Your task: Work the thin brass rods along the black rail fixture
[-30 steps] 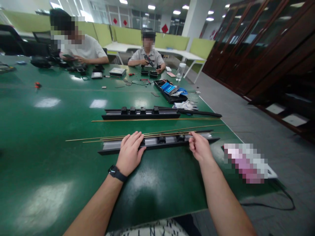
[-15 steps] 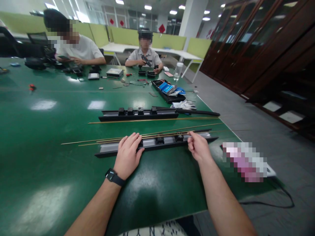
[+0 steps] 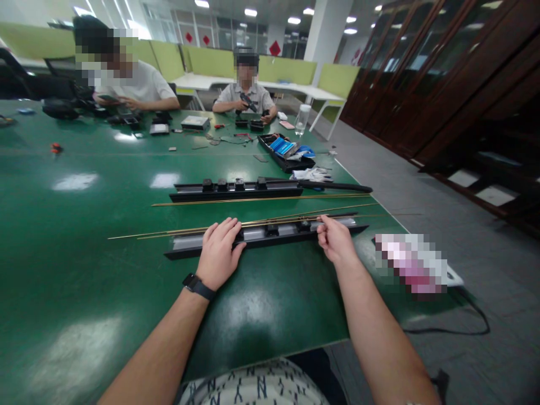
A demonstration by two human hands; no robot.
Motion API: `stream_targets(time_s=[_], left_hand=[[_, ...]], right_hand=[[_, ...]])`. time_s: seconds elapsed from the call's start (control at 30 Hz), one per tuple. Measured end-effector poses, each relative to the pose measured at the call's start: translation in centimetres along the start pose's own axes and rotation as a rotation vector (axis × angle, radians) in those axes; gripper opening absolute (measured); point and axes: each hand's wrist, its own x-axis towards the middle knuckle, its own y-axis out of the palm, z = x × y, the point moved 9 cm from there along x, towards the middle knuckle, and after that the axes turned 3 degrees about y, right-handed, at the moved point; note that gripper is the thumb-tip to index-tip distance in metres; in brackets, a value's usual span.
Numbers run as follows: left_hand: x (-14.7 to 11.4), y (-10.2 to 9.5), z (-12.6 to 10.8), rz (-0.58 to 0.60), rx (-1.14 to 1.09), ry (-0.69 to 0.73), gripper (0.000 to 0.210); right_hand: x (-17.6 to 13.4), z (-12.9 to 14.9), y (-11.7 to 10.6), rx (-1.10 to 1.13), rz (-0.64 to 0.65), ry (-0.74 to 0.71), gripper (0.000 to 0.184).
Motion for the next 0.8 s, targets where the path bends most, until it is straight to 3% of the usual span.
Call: stream_targets(time_s=[0.8], left_hand=[[0.1,0.1,0.02,0.025,0.003,-0.008,0.045]], right_hand=[[-0.11,0.12,0.26,-0.021,0.007,0.021,0.018]])
